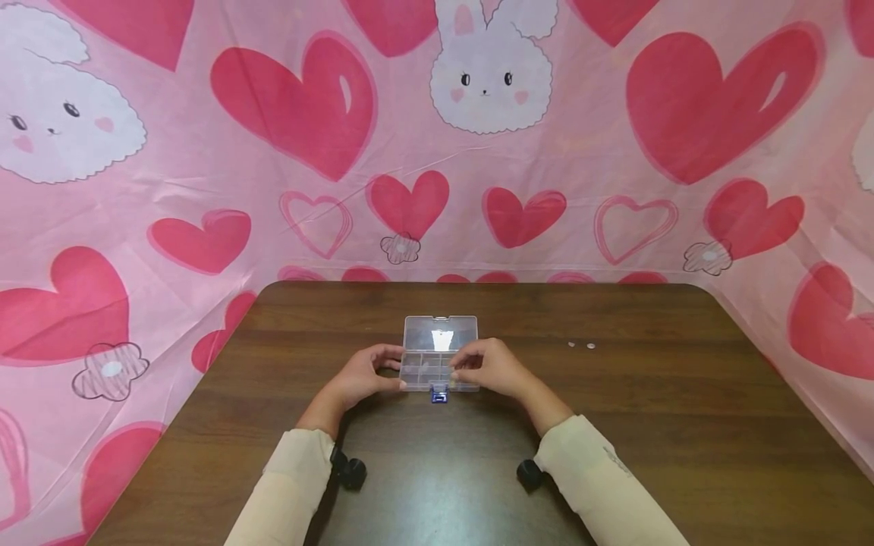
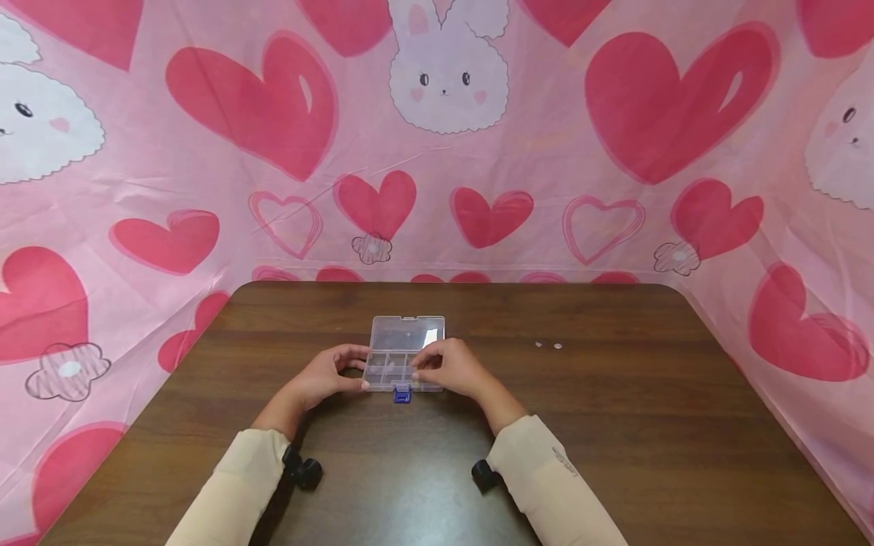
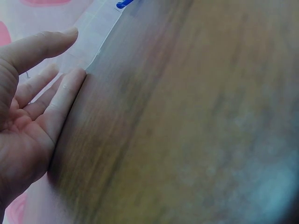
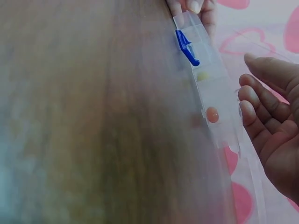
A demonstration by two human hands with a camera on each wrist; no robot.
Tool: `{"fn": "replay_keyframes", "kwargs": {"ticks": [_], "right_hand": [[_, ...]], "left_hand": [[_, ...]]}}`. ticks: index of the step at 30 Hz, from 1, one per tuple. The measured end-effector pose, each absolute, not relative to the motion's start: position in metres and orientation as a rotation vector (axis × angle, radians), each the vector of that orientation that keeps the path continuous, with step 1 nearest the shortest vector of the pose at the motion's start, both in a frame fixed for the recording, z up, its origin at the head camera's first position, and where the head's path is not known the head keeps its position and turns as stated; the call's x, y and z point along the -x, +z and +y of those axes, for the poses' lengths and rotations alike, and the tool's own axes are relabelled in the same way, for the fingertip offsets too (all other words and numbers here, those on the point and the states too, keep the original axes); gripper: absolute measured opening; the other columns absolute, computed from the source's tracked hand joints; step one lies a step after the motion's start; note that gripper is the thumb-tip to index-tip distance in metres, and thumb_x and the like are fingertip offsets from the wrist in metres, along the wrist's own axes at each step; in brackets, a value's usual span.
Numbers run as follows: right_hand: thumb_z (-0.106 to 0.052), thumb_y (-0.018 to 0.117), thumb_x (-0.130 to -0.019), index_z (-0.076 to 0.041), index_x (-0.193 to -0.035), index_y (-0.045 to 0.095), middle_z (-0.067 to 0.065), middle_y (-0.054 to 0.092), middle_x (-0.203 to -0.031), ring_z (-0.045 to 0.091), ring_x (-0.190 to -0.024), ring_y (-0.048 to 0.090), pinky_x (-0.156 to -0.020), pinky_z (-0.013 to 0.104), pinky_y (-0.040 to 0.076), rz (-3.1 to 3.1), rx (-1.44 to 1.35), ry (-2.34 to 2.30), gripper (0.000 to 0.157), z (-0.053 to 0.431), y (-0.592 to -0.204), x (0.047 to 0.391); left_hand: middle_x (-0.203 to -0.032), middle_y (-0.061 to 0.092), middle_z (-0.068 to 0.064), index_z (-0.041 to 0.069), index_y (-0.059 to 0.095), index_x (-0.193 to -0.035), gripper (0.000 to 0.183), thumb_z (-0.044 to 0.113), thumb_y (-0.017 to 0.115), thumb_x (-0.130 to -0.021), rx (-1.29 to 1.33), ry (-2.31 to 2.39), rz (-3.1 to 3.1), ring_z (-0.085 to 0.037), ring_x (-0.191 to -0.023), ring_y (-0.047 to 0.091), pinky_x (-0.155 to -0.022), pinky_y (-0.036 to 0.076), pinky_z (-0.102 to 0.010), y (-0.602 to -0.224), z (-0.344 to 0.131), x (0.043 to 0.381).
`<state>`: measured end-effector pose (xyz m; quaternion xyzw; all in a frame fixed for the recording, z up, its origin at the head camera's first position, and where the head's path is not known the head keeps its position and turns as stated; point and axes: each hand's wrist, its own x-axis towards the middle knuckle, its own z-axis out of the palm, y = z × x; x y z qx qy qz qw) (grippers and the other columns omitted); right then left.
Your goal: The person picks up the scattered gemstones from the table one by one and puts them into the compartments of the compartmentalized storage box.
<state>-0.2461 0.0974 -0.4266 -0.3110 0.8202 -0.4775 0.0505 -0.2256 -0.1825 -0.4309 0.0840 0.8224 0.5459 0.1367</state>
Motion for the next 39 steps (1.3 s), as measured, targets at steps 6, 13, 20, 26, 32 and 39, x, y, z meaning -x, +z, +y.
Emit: {"fn": "replay_keyframes", "kwargs": {"ticks": [6,13,20,26,32,39], "right_hand": [[-0.011,0.080,-0.081,-0.004,-0.094,0.076,-0.002,0.070,-0.086,0.016,-0.073,0.059,-0.063,0.028,0.052,2.502,0.892,-1.534,0.016,0.106,-0.422,0.241],[-0.009,0.080,-0.080,-0.002,-0.094,0.075,0.000,0.071,-0.088,0.017,-0.075,0.060,-0.066,0.029,0.052,2.507,0.882,-1.611,0.016,0.114,-0.419,0.237],[-0.008,0.080,-0.080,-0.002,-0.096,0.075,0.002,0.070,-0.088,0.017,-0.076,0.058,-0.068,0.028,0.050,2.542,0.852,-1.626,0.017,0.125,-0.417,0.234],[-0.007,0.081,-0.080,-0.001,-0.097,0.074,0.003,0.068,-0.086,0.018,-0.076,0.059,-0.067,0.029,0.050,2.578,0.827,-1.639,0.019,0.138,-0.414,0.232],[-0.010,0.082,-0.079,-0.009,-0.095,0.076,-0.002,0.066,-0.084,0.018,-0.076,0.059,-0.067,0.028,0.051,2.611,0.810,-1.617,0.017,0.149,-0.410,0.230],[-0.012,0.081,-0.080,-0.015,-0.093,0.076,-0.004,0.066,-0.084,0.019,-0.076,0.060,-0.066,0.029,0.051,2.636,0.809,-1.592,0.014,0.157,-0.409,0.227]], "left_hand": [[-0.117,0.063,-0.015,-0.001,0.056,-0.130,0.059,0.003,0.081,-0.078,-0.240,1.579,2.372,-0.031,-0.107,0.058,-0.088,0.050,-0.036,-0.430,-0.182,0.225],[-0.116,0.064,-0.009,0.005,0.058,-0.129,0.059,0.008,0.084,-0.076,-0.232,1.593,2.384,-0.026,-0.106,0.059,-0.088,0.050,-0.035,-0.441,-0.186,0.230],[-0.113,0.065,-0.006,0.009,0.060,-0.127,0.058,0.010,0.085,-0.074,-0.214,1.591,2.388,-0.023,-0.104,0.059,-0.087,0.050,-0.034,-0.442,-0.186,0.231],[-0.114,0.065,-0.007,0.008,0.060,-0.127,0.058,0.011,0.085,-0.075,-0.217,1.586,2.393,-0.024,-0.105,0.059,-0.088,0.050,-0.034,-0.443,-0.185,0.232],[-0.114,0.065,-0.007,0.008,0.061,-0.127,0.057,0.011,0.085,-0.075,-0.205,1.582,2.393,-0.024,-0.105,0.059,-0.088,0.050,-0.034,-0.442,-0.184,0.230],[-0.114,0.065,-0.007,0.007,0.060,-0.126,0.057,0.009,0.085,-0.075,-0.191,1.589,2.394,-0.025,-0.105,0.059,-0.088,0.051,-0.036,-0.439,-0.185,0.228]]}}
